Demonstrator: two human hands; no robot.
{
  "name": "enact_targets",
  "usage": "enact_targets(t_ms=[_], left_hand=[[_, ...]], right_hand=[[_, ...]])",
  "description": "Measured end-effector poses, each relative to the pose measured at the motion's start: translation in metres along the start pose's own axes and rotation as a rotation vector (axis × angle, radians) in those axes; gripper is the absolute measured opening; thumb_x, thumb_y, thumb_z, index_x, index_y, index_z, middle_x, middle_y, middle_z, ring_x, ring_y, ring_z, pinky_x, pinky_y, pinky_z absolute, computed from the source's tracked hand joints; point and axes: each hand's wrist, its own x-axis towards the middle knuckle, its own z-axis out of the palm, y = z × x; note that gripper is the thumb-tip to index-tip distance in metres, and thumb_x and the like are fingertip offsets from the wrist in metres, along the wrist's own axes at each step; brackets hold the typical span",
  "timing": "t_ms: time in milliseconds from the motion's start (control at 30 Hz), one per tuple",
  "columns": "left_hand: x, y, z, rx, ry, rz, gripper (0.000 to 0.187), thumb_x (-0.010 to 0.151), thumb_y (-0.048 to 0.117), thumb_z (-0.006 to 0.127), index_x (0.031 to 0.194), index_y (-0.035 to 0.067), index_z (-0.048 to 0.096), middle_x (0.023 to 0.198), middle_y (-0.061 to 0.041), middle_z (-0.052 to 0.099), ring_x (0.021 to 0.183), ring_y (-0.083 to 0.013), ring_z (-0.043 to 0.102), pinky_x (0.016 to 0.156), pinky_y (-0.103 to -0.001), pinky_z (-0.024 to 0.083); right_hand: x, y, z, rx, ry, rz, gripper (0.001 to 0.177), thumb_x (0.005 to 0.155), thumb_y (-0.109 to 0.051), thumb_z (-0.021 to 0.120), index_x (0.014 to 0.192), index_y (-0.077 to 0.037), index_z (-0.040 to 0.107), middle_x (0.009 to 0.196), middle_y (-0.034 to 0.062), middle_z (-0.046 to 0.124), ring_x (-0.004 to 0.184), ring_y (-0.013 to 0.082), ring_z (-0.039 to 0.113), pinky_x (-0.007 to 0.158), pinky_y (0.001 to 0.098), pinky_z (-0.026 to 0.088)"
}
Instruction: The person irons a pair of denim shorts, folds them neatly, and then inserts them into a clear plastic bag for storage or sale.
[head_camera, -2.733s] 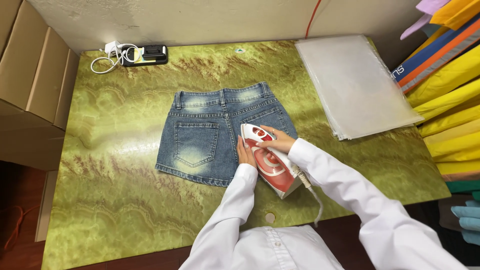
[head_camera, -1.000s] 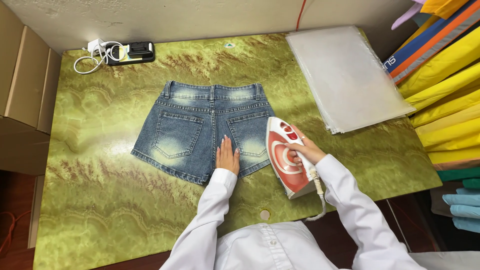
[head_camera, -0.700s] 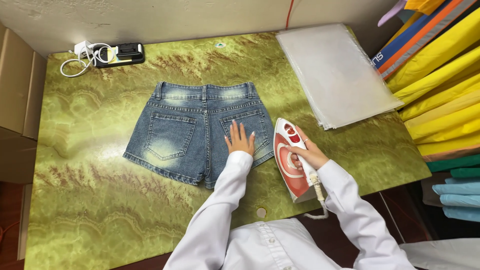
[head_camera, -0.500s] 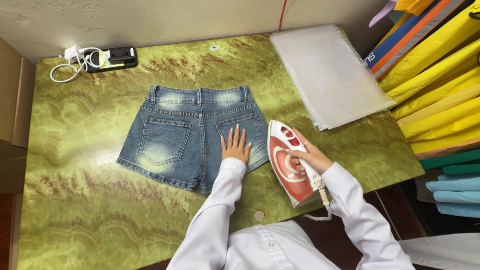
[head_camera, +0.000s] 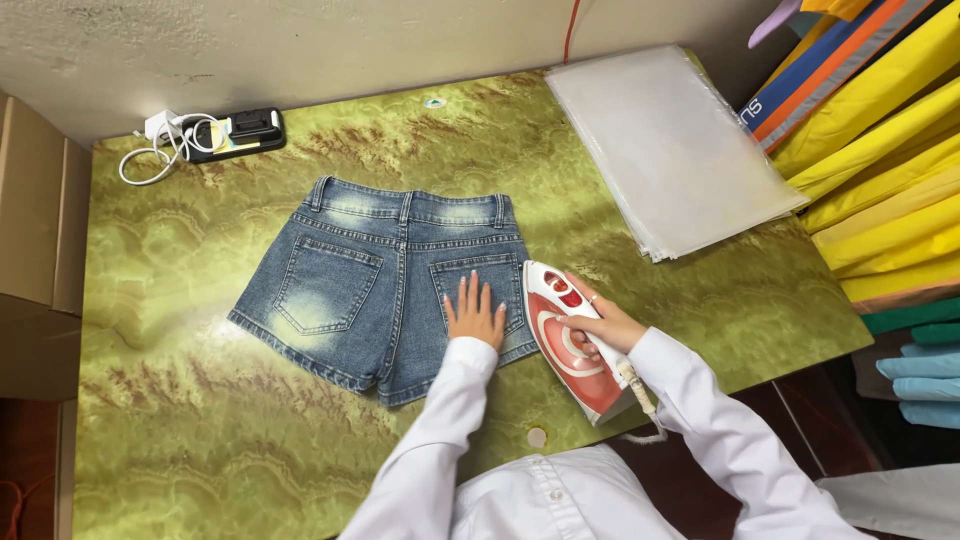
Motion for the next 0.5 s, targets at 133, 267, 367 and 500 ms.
enact_targets(t_ms=[133, 267, 367, 500], left_hand=[[-0.001, 0.005, 0.024, 0.058, 0.129, 0.103, 0.055, 0.091, 0.044, 0.016, 0.136, 0.013, 0.020, 0.146, -0.005, 0.005, 0.134, -0.0269, 0.001, 0.104, -0.053, 0.001], [0.001, 0.001, 0.029, 0.042, 0.187, 0.126, 0.055, 0.091, 0.044, 0.016, 0.136, 0.013, 0.020, 0.146, -0.002, 0.005, 0.133, -0.0265, 0.001, 0.105, -0.053, 0.000], [0.001, 0.000, 0.027, 0.053, 0.215, 0.121, 0.054, 0.091, 0.043, 0.016, 0.136, 0.014, 0.019, 0.146, -0.001, 0.006, 0.133, -0.0266, 0.002, 0.105, -0.053, 0.000], [0.001, 0.002, 0.025, 0.050, 0.235, 0.107, 0.053, 0.091, 0.043, 0.017, 0.137, 0.017, 0.017, 0.146, 0.000, 0.006, 0.133, -0.0259, 0.003, 0.105, -0.052, 0.000]], right_hand=[[0.027, -0.001, -0.003, 0.022, 0.016, -0.043, 0.072, 0.074, -0.007, 0.064, 0.135, -0.025, 0.028, 0.057, 0.0153, 0.047, 0.038, 0.0202, 0.048, 0.032, 0.0313, 0.041], [0.049, -0.011, -0.007, -0.001, 0.005, -0.064, 0.075, 0.074, -0.008, 0.066, 0.136, -0.025, 0.027, 0.058, 0.0134, 0.049, 0.039, 0.0186, 0.048, 0.032, 0.0301, 0.042], [0.049, -0.018, -0.007, -0.024, -0.004, -0.061, 0.074, 0.074, -0.009, 0.065, 0.136, -0.025, 0.026, 0.058, 0.0128, 0.048, 0.039, 0.0180, 0.048, 0.032, 0.0297, 0.042], [0.023, -0.022, -0.005, -0.050, -0.034, 0.036, 0.070, 0.076, -0.009, 0.062, 0.134, -0.030, 0.028, 0.055, 0.0125, 0.045, 0.037, 0.0192, 0.046, 0.030, 0.0309, 0.041]])
